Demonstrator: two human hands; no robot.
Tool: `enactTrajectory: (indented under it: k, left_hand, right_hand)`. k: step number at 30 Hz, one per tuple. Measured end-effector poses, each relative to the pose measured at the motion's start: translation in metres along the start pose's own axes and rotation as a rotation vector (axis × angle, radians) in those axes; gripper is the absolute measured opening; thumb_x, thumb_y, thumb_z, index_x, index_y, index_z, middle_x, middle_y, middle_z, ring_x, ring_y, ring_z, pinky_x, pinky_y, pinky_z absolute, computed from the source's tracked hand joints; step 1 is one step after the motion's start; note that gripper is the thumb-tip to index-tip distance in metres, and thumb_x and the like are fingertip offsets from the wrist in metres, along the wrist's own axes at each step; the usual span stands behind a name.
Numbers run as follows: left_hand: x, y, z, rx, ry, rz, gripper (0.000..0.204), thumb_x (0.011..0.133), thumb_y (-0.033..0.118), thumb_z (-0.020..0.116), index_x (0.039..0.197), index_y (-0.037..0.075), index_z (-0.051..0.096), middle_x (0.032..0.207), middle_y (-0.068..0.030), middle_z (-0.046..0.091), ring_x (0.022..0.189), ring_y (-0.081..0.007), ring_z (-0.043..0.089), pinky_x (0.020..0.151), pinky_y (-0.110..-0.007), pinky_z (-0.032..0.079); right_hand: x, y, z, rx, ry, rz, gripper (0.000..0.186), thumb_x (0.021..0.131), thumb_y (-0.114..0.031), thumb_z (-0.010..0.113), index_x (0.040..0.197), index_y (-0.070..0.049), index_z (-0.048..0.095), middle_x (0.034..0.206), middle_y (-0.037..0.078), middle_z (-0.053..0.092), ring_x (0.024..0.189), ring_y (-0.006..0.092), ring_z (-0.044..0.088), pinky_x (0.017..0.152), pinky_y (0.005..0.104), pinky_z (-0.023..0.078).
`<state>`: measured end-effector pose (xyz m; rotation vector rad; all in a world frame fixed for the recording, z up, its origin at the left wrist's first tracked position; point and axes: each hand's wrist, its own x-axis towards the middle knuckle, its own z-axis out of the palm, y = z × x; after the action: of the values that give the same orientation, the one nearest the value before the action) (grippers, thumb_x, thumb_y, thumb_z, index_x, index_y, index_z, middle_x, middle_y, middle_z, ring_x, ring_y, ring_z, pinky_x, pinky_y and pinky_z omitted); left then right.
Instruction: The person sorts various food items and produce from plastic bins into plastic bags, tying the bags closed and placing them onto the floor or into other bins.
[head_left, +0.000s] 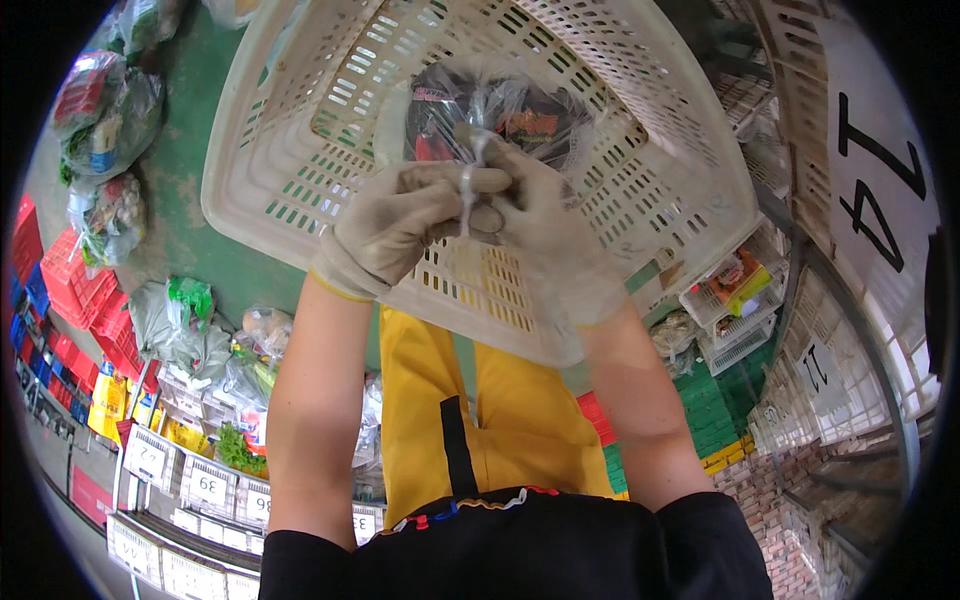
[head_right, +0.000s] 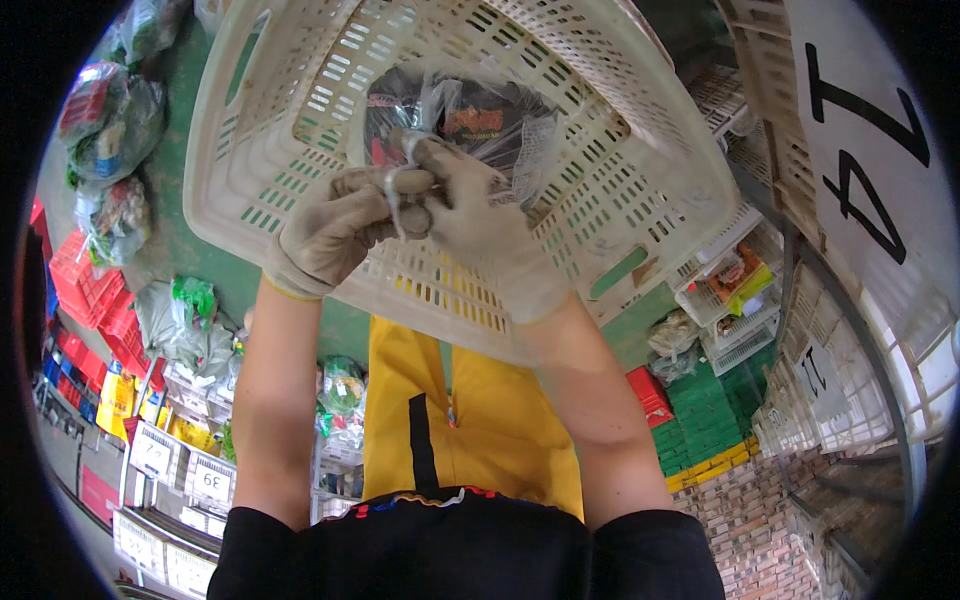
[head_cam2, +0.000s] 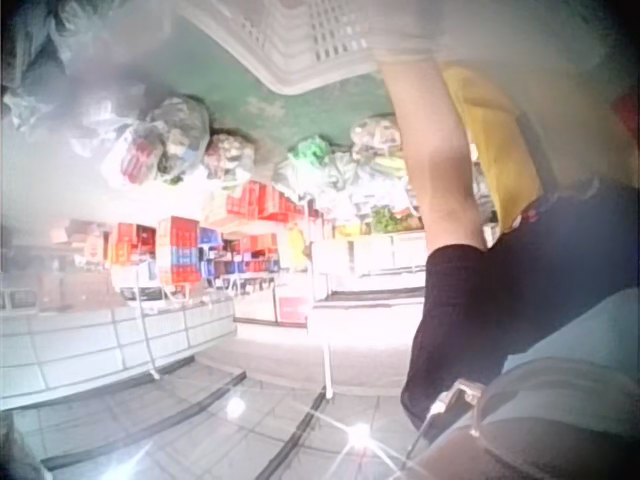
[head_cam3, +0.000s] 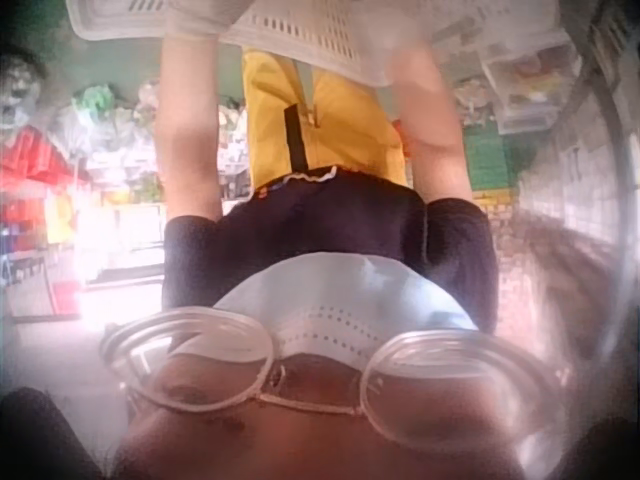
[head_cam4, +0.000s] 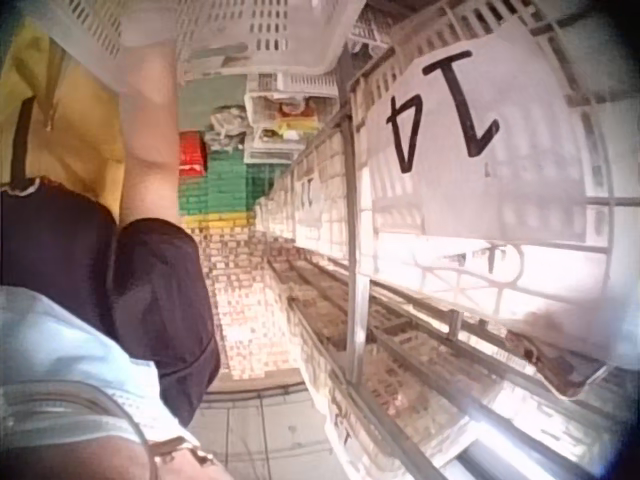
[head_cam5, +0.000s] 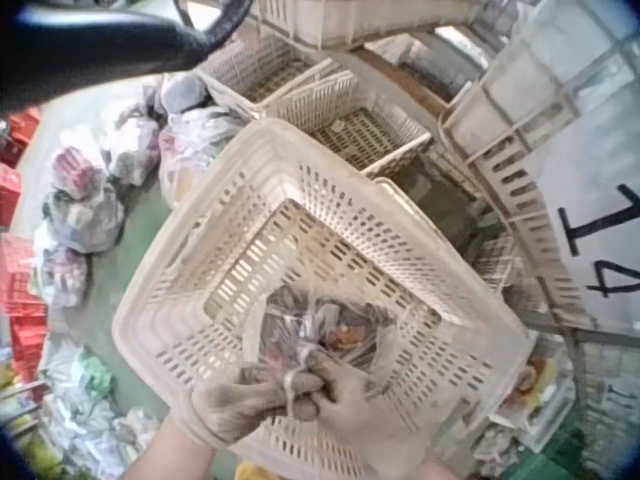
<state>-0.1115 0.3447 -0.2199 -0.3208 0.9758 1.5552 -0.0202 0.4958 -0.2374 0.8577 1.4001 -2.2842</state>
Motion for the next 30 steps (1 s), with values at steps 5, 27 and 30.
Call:
enactTrajectory:
  k: [5,27,30]
  left_hand:
    - [0.013,0.006,-0.034,-0.149,0.051,0.007,0.023,0.082,0.001,0.056,0.104,-0.006,0.059,0.093,-0.0101,0.063,0.082,-0.0151,0.059,0.07,-0.025,0.049]
    - [-0.007,0.032,0.06,2.26,-0.496,0.503,0.029,0.075,0.018,0.057,0.102,0.006,0.053,0.08,-0.0119,0.062,0.071,-0.0252,0.063,0.062,-0.036,0.049]
    - [-0.106,0.077,0.083,2.075,-0.365,0.846,0.031,0.064,0.016,0.062,0.092,0.004,0.058,0.075,-0.0058,0.058,0.075,-0.0201,0.056,0.067,-0.033,0.045]
  right_hand:
    - [-0.001,0.014,-0.032,-0.604,-0.035,-0.089,0.029,0.081,-0.008,0.055,0.109,-0.001,0.056,0.094,0.009,0.059,0.073,0.0147,0.053,0.059,0.0278,0.044]
    - [-0.24,0.089,0.014,0.064,0.305,0.196,0.018,0.087,-0.008,0.049,0.101,0.0,0.058,0.094,0.006,0.058,0.083,0.0155,0.054,0.079,0.0278,0.042]
    - [-0.265,0.103,0.043,0.352,0.17,0.477,0.028,0.087,-0.018,0.053,0.11,-0.002,0.057,0.105,0.008,0.058,0.095,0.0179,0.055,0.086,0.0318,0.043]
